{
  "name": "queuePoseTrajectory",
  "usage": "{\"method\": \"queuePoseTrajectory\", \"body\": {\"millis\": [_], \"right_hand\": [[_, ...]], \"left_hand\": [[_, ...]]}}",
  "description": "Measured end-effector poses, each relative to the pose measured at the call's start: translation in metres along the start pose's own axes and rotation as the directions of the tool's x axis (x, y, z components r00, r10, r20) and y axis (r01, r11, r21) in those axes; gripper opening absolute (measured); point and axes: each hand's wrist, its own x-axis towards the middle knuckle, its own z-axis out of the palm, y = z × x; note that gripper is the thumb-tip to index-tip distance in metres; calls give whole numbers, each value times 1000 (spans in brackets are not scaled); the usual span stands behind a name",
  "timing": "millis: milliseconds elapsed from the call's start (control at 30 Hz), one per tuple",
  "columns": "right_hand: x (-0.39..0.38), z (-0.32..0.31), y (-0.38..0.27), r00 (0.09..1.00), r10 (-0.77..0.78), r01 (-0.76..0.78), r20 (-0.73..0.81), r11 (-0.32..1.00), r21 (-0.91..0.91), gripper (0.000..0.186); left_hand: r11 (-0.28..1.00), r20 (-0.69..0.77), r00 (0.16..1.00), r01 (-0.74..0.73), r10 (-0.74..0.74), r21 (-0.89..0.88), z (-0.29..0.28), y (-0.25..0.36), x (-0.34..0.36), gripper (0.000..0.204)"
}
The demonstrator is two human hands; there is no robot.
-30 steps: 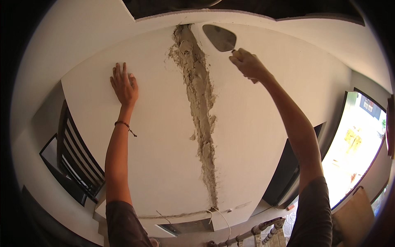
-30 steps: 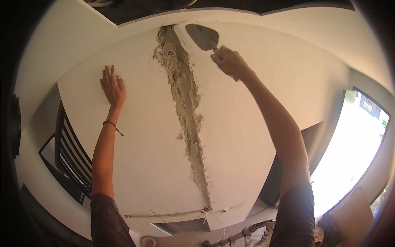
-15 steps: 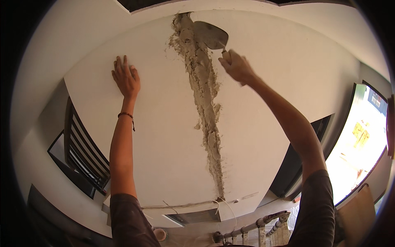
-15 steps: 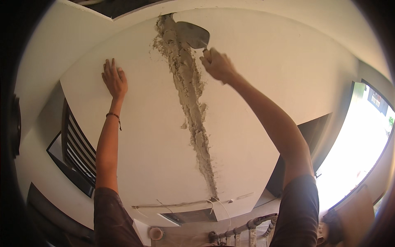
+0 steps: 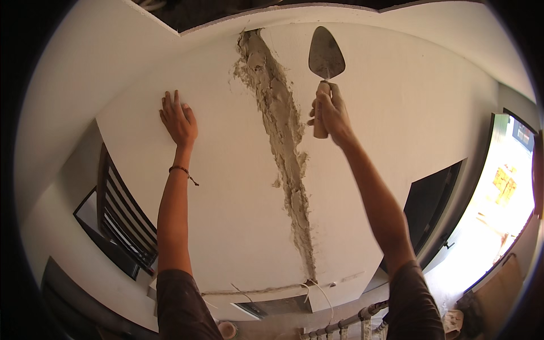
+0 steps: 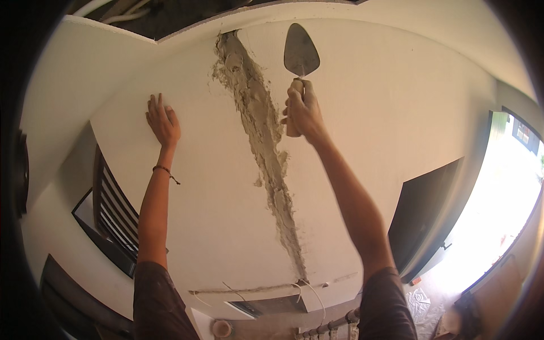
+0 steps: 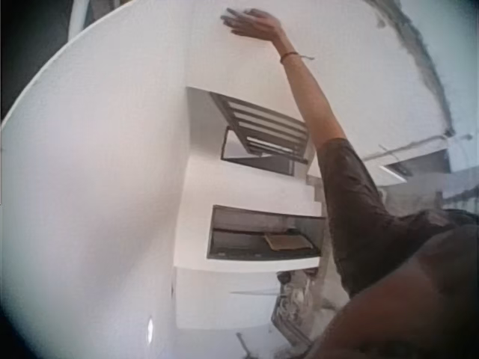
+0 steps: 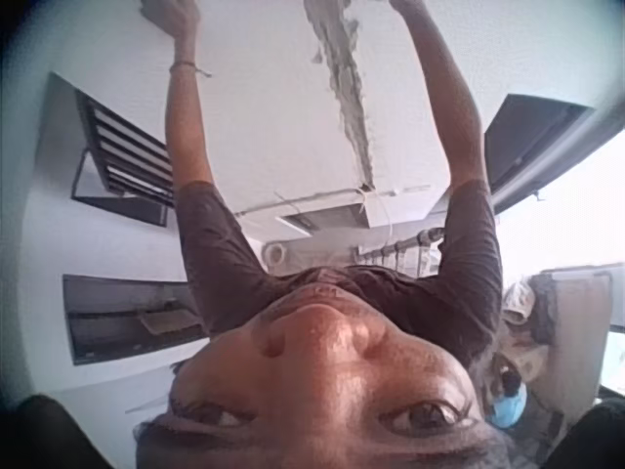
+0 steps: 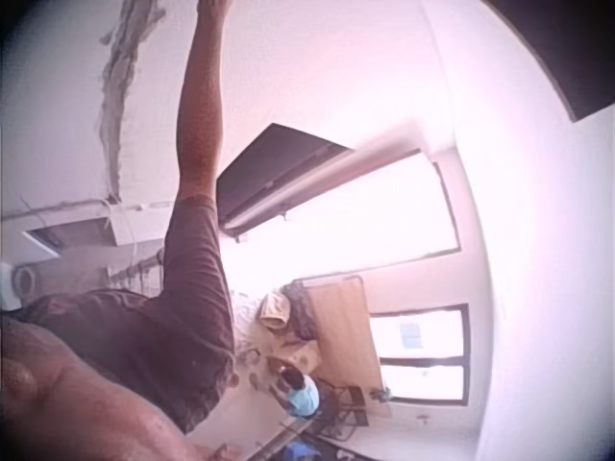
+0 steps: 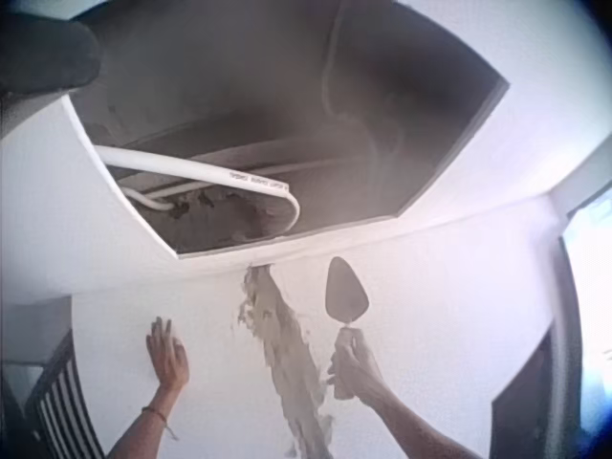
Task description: The person applies plaster to a long horizontal crack in a wall using a trowel and smooths it with a wooden float.
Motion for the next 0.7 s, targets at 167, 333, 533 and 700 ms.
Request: {"method": "queuePoseTrajectory", "body": {"millis": [167,333,533,700], "right_hand": [[1,56,32,973,-130,151,-193,984,99,37],[-12,77,31,961,-62,126,-270,965,229,35],[-12,89,46,994,-68,67,-88,998,-5,35],[21,78,50,992,2,-2,-129,1000,1,37]], "left_hand": [[1000,-3,1000,-11,11,-15,1,5,2,48],[1000,23,1000,-3,3,-17,-2,3,1,48],[1000,53,998,19,-17,-25,-3,2,1,49],[1000,54,998,-13,13,10,0,7,6,50]]}}
